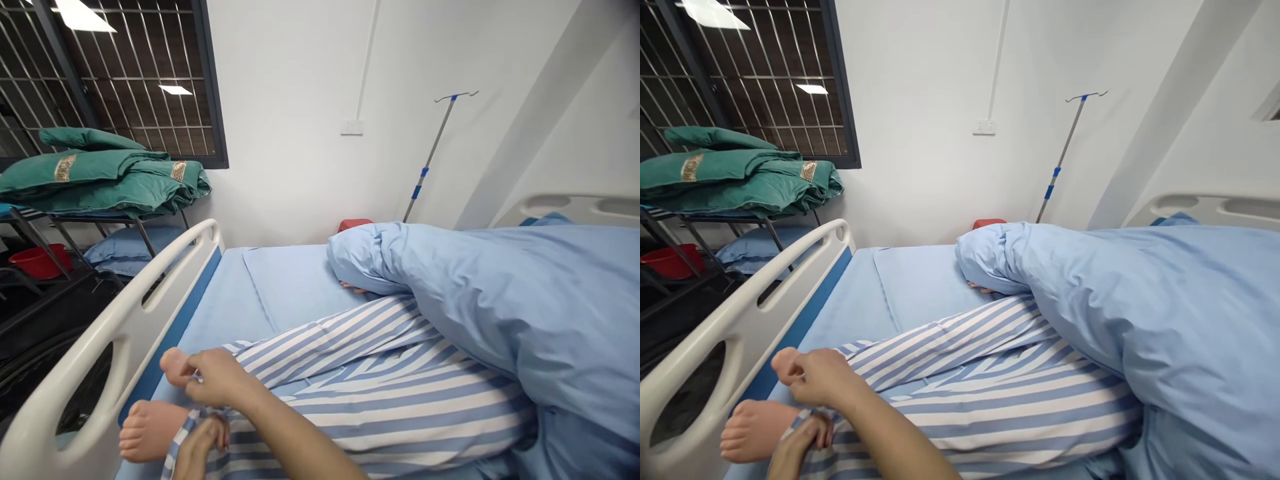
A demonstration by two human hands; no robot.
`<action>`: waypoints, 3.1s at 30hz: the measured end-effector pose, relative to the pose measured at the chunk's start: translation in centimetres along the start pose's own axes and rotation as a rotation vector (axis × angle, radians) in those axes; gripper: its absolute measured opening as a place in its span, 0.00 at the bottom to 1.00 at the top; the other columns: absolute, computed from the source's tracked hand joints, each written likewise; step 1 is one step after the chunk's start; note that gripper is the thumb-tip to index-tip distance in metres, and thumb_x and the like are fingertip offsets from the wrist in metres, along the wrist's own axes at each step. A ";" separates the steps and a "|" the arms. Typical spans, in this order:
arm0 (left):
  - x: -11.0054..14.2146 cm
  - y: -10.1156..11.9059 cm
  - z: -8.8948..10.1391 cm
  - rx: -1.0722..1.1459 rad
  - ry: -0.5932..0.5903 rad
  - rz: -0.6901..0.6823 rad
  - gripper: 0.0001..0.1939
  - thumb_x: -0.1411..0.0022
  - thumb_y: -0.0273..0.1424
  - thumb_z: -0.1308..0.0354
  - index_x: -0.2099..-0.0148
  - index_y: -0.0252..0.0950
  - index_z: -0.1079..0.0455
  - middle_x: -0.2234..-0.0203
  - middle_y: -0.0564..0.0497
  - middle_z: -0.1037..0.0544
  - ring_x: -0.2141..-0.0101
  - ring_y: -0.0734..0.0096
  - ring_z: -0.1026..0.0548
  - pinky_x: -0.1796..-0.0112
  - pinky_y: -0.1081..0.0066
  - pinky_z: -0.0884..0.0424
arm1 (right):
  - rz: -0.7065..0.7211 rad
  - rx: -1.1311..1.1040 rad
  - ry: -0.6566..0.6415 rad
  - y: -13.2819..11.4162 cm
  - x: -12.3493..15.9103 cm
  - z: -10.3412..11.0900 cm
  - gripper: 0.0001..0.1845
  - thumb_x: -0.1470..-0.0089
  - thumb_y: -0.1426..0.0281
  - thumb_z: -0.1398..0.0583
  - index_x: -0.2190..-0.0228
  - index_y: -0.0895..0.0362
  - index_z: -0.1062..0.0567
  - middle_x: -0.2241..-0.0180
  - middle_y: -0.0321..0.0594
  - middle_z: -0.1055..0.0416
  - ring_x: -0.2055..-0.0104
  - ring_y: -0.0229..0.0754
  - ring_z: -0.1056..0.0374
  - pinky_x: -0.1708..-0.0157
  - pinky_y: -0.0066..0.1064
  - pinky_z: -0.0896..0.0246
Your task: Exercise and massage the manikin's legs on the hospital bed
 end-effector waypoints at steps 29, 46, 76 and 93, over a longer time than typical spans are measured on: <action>-17.0 0.5 -5.1 -0.252 0.328 -0.078 0.21 0.42 0.43 0.56 0.83 0.38 0.50 0.88 0.58 0.46 0.82 0.76 0.44 0.78 0.74 0.46 | -0.278 -0.139 0.455 16.2 0.4 1.0 0.24 0.41 0.63 0.53 0.83 0.57 0.31 0.84 0.32 0.38 0.79 0.32 0.46 0.78 0.25 0.57; -16.9 -1.5 -7.5 -0.546 0.291 -0.085 0.15 0.44 0.35 0.58 0.80 0.36 0.41 0.84 0.53 0.33 0.79 0.75 0.41 0.75 0.73 0.49 | -0.502 -0.123 0.412 14.8 -0.3 3.6 0.17 0.50 0.67 0.48 0.87 0.57 0.36 0.87 0.31 0.46 0.81 0.33 0.53 0.80 0.27 0.60; -17.5 3.8 -13.8 0.119 0.548 0.001 0.17 0.49 0.35 0.50 0.83 0.38 0.51 0.88 0.60 0.47 0.83 0.80 0.47 0.80 0.74 0.47 | -0.344 -1.289 0.603 19.3 1.5 5.4 0.24 0.48 0.56 0.49 0.87 0.55 0.48 0.91 0.26 0.55 0.88 0.28 0.61 0.87 0.24 0.66; -17.5 0.8 -13.6 -0.249 0.395 -0.035 0.18 0.42 0.37 0.56 0.82 0.37 0.47 0.88 0.58 0.43 0.80 0.76 0.45 0.76 0.73 0.49 | -0.408 -0.341 0.636 18.1 1.9 7.1 0.21 0.47 0.64 0.50 0.88 0.57 0.44 0.87 0.30 0.52 0.81 0.32 0.53 0.81 0.26 0.59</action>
Point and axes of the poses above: each hand's wrist, its own x-axis away from the middle knuckle, its own z-axis out of the back of the hand, y = z × x, the point moved 3 cm from there along -x, towards the middle knuckle
